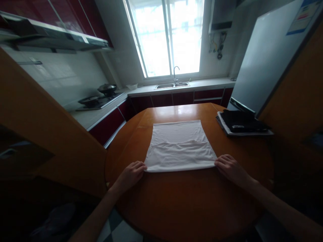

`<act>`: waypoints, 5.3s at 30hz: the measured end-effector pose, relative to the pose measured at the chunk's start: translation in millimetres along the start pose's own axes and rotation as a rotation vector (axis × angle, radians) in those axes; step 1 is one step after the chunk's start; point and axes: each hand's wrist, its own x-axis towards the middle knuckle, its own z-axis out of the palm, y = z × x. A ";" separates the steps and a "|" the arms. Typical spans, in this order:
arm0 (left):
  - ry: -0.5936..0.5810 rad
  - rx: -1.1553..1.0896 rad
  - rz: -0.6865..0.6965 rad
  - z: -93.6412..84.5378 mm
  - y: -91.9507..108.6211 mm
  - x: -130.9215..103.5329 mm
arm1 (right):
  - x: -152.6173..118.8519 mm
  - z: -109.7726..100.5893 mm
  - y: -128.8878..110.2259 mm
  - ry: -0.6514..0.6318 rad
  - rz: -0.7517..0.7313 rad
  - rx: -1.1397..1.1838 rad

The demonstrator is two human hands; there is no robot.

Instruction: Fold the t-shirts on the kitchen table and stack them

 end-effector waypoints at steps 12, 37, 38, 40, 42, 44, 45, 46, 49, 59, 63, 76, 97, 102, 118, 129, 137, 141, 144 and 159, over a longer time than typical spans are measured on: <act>-0.085 -0.316 -0.044 -65.3 61.0 -38.2 | -31.9 -76.4 -26.5 -0.186 0.116 0.457; 0.256 -0.520 -0.554 22.1 -53.4 68.8 | 124.6 50.6 88.0 0.056 0.615 0.710; 0.257 -0.527 -0.547 19.7 -56.3 70.3 | 123.9 50.4 92.0 0.062 0.617 0.717; 0.258 -0.537 -0.536 13.8 -62.1 76.3 | 124.5 48.9 100.2 0.073 0.622 0.721; 0.252 -0.528 -0.522 12.8 -69.1 85.7 | 128.1 50.5 106.6 0.075 0.633 0.698; 0.237 -0.498 -0.509 19.7 -76.9 95.9 | 132.9 56.8 109.7 0.059 0.651 0.657; 0.227 -0.480 -0.502 25.4 -80.6 100.1 | 135.0 61.0 110.1 0.049 0.660 0.636; 0.218 -0.464 -0.497 31.6 -84.0 103.4 | 136.5 65.2 110.0 0.041 0.667 0.621; 0.220 -0.441 -0.499 46.4 -90.4 106.8 | 136.6 73.6 109.3 0.039 0.664 0.601; 0.279 -0.422 -0.545 55.9 -95.1 101.1 | 134.3 73.0 111.4 0.103 0.650 0.604; 0.294 -0.397 -0.530 59.6 -95.4 99.2 | 135.7 72.8 111.2 0.122 0.653 0.606; 0.322 -0.059 -0.451 47.8 -54.1 106.1 | 126.9 60.3 36.1 0.147 0.543 0.103; -0.085 -0.015 -0.235 81.7 62.9 169.1 | 150.4 89.5 -7.1 -0.246 0.444 0.137; -0.071 -0.016 -0.256 94.0 57.6 164.9 | 140.4 91.4 27.6 -0.263 0.477 0.103; 0.005 -0.026 -0.236 89.4 66.2 166.5 | 146.1 76.5 -19.5 -0.153 0.438 0.153; -0.043 -0.046 -0.223 98.5 60.0 165.8 | 144.8 73.5 -16.7 -0.207 0.470 0.236; 0.052 -0.141 -0.210 95.1 58.5 168.3 | 133.8 43.7 22.9 0.018 0.982 0.198; -0.049 -0.110 -0.131 98.6 60.0 165.5 | 123.9 35.4 42.3 -0.073 1.093 0.338; -0.104 -0.088 -0.111 101.0 61.4 162.9 | 121.4 35.4 48.7 -0.086 1.094 0.440; 0.181 -0.919 -0.161 82.6 94.8 174.3 | 145.1 37.6 -7.3 0.015 0.777 1.589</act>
